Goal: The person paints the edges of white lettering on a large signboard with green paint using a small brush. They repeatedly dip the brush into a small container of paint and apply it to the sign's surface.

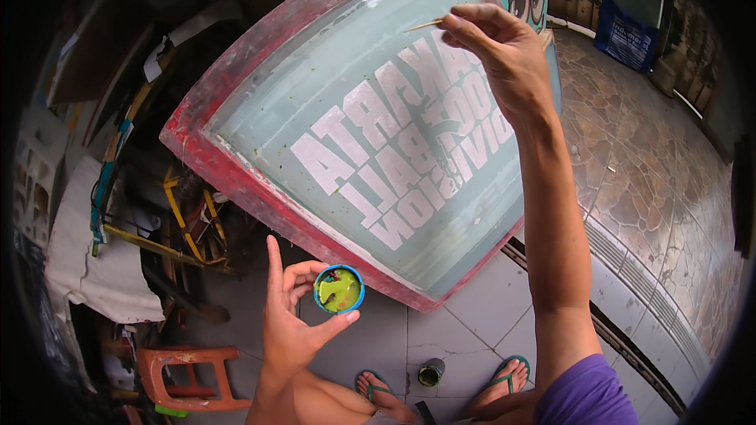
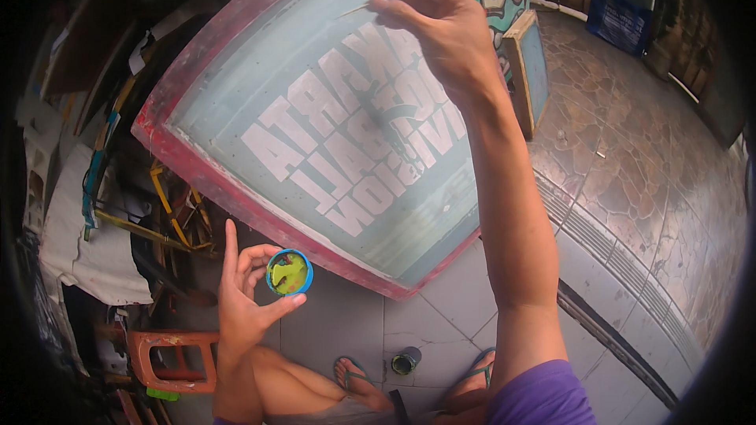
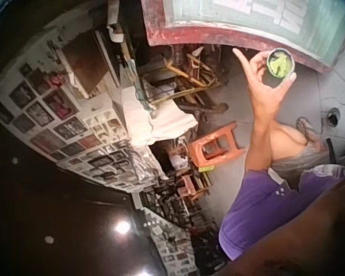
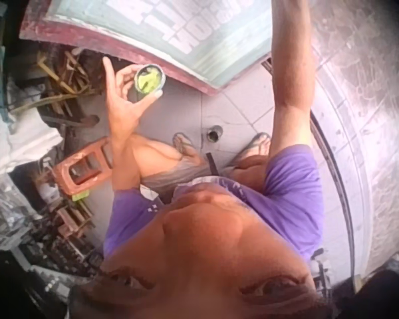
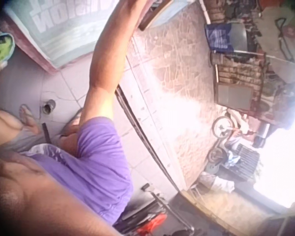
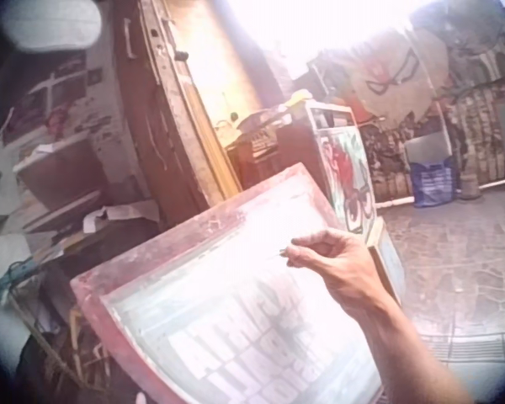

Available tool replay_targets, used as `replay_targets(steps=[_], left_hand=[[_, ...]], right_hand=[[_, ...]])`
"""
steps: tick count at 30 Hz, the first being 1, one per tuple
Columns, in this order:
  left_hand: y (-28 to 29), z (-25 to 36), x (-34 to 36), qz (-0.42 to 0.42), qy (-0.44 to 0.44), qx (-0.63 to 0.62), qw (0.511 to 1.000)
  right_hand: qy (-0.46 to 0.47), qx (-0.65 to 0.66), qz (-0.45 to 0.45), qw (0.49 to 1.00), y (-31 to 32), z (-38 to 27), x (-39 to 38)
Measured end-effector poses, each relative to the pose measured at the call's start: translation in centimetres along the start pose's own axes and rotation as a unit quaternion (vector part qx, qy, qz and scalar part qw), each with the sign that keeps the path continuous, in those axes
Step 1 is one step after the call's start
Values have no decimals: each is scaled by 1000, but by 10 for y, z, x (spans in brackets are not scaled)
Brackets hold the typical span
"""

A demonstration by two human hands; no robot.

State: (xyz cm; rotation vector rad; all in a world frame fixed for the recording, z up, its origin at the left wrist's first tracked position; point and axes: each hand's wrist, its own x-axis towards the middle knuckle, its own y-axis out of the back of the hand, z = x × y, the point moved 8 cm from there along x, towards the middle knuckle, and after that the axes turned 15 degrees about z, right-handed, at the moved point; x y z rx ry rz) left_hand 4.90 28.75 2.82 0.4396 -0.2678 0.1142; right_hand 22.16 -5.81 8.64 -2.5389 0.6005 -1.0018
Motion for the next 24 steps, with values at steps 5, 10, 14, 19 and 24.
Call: replay_targets(steps=[5, 10, 14, 19, 24], left_hand=[[-11, -6, 1, -18, 43, -52, 998], [-8, -11, -1, -22, 63, -55, 996], [-5, -17, -1, -20, 73, -56, 996], [-3, -21, 1, -29, 69, -43, 996], [-5, -25, 0, -27, 66, -36, 997]], right_hand=[[37, -71, -138, 987, -33, -14, -5], [162, -129, -165, 964, -50, -24, -3], [210, -157, -172, 949, -58, -31, -6], [205, -154, -196, 947, -54, -19, -7], [211, -182, -219, 935, -53, -18, -6]])
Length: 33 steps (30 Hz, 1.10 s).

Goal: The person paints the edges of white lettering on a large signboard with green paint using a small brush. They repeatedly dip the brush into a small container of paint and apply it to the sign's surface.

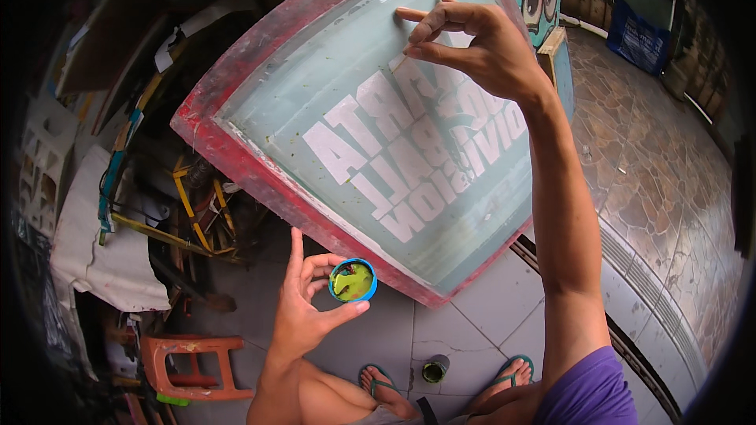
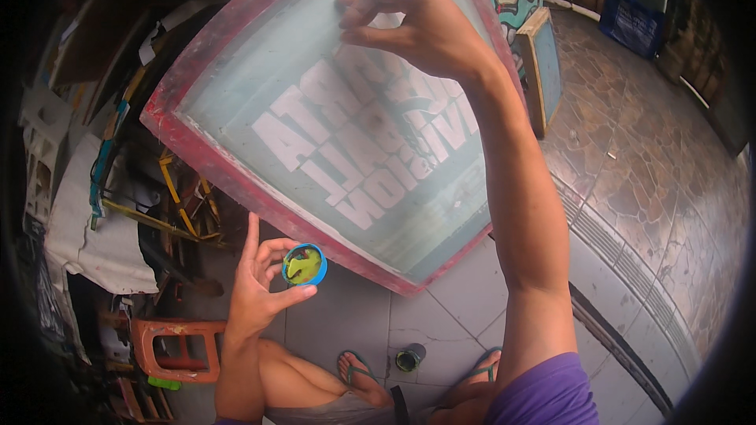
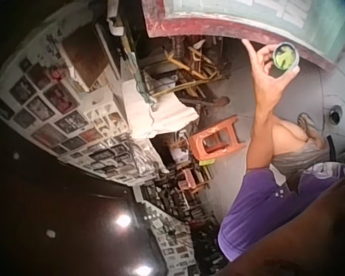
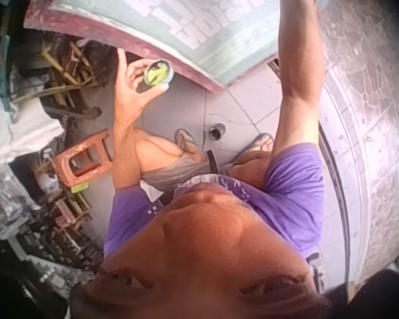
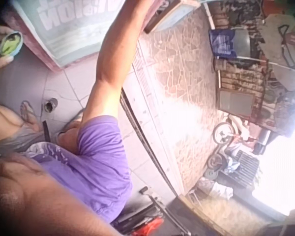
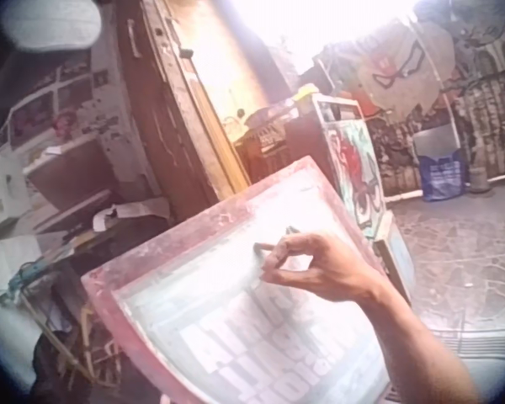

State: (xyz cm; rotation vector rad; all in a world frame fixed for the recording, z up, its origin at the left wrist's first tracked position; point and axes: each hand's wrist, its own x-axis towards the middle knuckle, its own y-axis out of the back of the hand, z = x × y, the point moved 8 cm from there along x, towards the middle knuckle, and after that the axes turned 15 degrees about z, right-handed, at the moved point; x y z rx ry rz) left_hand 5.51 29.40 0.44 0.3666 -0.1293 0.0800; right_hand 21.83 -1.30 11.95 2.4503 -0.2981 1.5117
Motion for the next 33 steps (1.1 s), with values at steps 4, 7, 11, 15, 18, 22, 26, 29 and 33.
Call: replay_targets(steps=[4, 7, 11, 15, 18, 22, 26, 29, 33], left_hand=[[1, -2, 1, -2, -1, 7, 1000], [2, -2, 1, -4, 1, 16, 1000], [3, -2, 1, -9, -1, 25, 1000], [3, -4, 1, -5, 2, 28, 1000], [2, -2, 1, -5, 3, 27, 1000], [2, -2, 1, -6, 2, 26, 1000], [0, -2, 1, -5, 4, 25, 1000], [1, -2, 1, -4, 5, 26, 1000], [1, -2, 1, -6, 1, 26, 1000]], right_hand=[[34, -38, -16, 999, 1, 0, 3], [-4, -4, -41, 999, -3, 2, 7], [-26, 41, -73, 996, -1, 0, 11], [19, -39, -60, 997, -2, -2, 6], [33, -69, -53, 996, -2, -3, 3], [46, -95, -34, 994, -3, -4, 0], [45, -95, -35, 994, -4, -5, -1], [49, -99, -35, 993, -4, -6, -1], [45, -98, -30, 994, -4, -6, -2]])
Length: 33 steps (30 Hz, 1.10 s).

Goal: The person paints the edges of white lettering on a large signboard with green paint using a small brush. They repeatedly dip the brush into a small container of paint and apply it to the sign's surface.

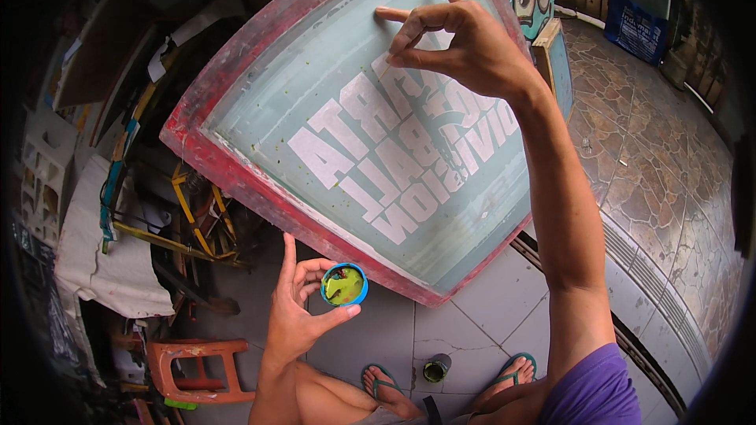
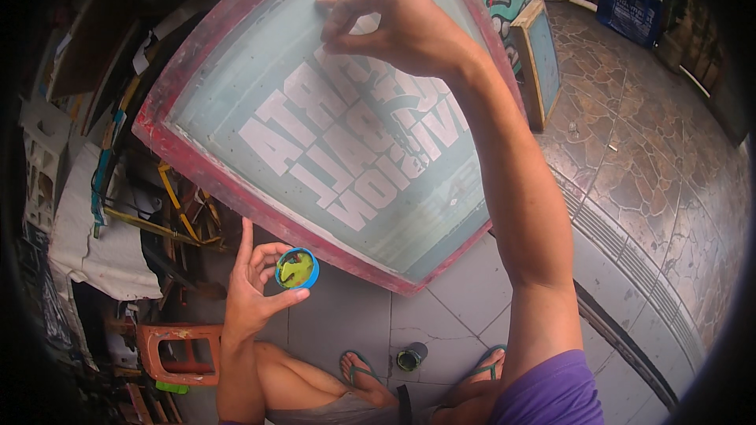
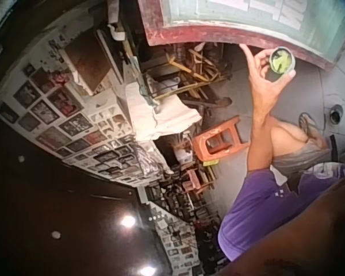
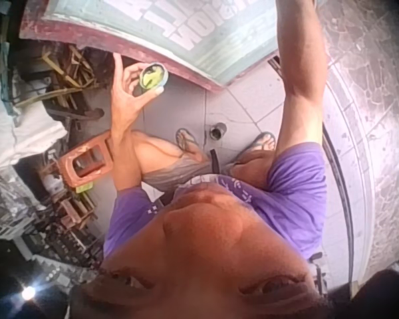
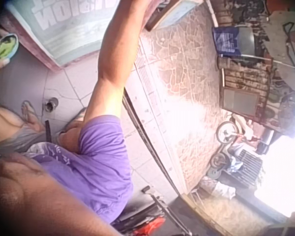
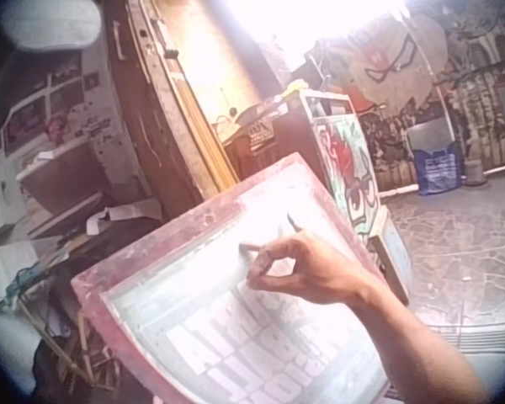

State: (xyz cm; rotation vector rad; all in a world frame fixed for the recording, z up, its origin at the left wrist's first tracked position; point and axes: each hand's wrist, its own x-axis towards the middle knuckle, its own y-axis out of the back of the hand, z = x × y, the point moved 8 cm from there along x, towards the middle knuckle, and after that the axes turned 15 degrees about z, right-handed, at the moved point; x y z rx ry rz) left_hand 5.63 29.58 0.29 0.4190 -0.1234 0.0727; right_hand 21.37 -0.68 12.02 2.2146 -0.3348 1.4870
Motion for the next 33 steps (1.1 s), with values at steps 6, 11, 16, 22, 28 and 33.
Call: replay_targets(steps=[6, 11, 16, 22, 28, 33], left_hand=[[0, -1, 0, 0, 1, -3, 1000], [0, 0, 0, 0, -1, -12, 1000], [0, 0, 0, 0, 0, -8, 1000], [0, 1, 0, 3, 1, -9, 1000], [0, 0, 0, 1, -6, -4, 1000], [-1, 1, 0, 2, -1, -6, 1000]], right_hand=[[-5, -4, 27, 1000, -2, 7, -3], [-9, -12, -2, 1000, -3, 9, -3], [-11, -6, -6, 1000, -2, 8, -3], [-17, 5, -9, 1000, -4, 11, -3], [-17, 3, -4, 1000, -3, 13, -3], [-22, 10, -15, 1000, -3, 11, -2]])
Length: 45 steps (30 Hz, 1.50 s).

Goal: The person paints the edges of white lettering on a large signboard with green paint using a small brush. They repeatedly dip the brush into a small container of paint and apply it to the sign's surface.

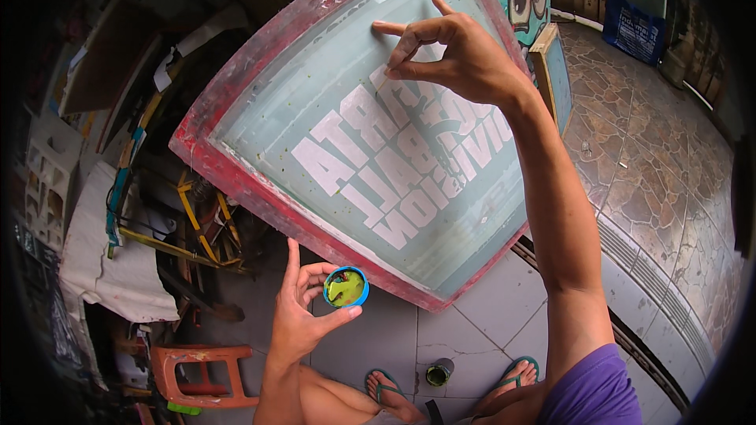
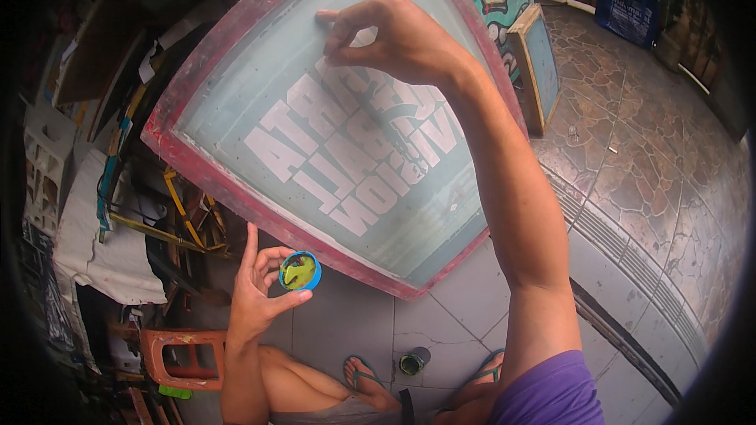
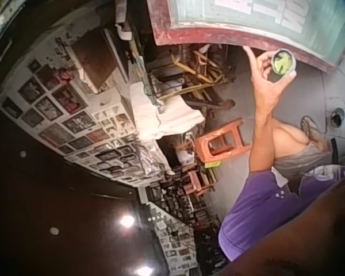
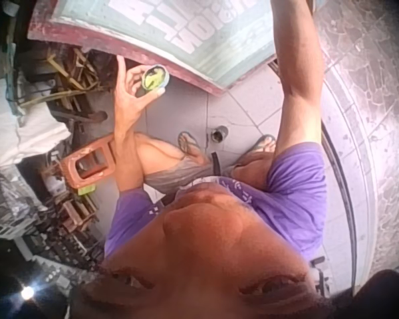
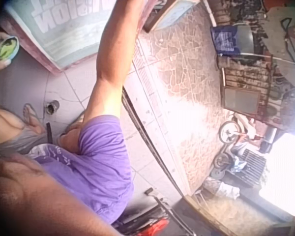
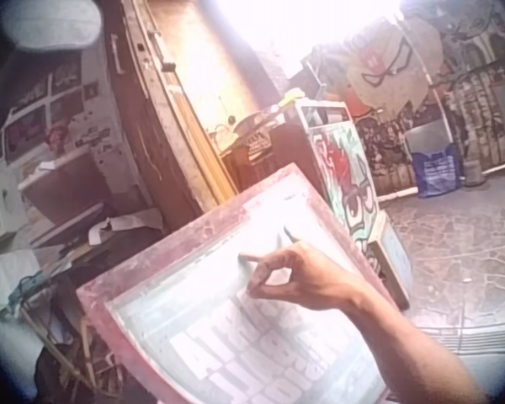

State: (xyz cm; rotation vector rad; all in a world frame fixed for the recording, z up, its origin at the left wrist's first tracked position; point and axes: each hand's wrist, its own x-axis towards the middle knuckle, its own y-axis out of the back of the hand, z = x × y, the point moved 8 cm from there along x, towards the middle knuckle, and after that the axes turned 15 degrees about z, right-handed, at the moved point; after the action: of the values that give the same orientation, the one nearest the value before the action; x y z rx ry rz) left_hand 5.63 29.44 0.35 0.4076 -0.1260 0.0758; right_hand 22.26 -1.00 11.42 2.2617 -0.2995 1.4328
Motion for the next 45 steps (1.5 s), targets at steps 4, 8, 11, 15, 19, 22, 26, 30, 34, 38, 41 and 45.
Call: replay_targets(steps=[4, 8, 11, 15, 19, 22, 26, 30, 34, 38, 41, 45], left_hand=[[0, 0, 0, 4, 4, 0, 1000], [0, -1, 0, 5, 5, 1, 1000], [1, -1, 0, 5, 2, 0, 1000], [1, -2, 0, 6, 1, 1, 1000], [1, -3, 0, 5, 0, 0, 1000], [2, -2, 0, 6, 1, 4, 1000], [2, -2, 0, 6, 4, 3, 1000], [3, -1, 0, 3, -3, 9, 1000], [0, 0, 0, 3, -2, 4, 1000], [1, 0, 0, 5, 2, 8, 1000], [1, 0, 0, 2, -1, 11, 1000], [3, -1, -1, 4, 1, 19, 1000]], right_hand=[[-1, 4, 5, 1000, 0, 2, 0], [-5, 4, 1, 1000, 1, 1, 0], [-3, 8, 5, 1000, 0, 2, 0], [-11, 53, 1, 999, 3, 2, 1], [15, 75, 35, 996, 15, 3, 1], [11, 38, 48, 998, 34, 11, -1], [-111, 58, 65, 990, 61, 34, -22], [-221, 252, 97, 937, 55, 66, -54], [-236, 205, 86, 946, 36, 67, -70], [-274, 258, 104, 920, 28, 74, -76], [-285, 243, 122, 919, 36, 81, -81], [-272, 245, 167, 915, 60, 90, -81]])
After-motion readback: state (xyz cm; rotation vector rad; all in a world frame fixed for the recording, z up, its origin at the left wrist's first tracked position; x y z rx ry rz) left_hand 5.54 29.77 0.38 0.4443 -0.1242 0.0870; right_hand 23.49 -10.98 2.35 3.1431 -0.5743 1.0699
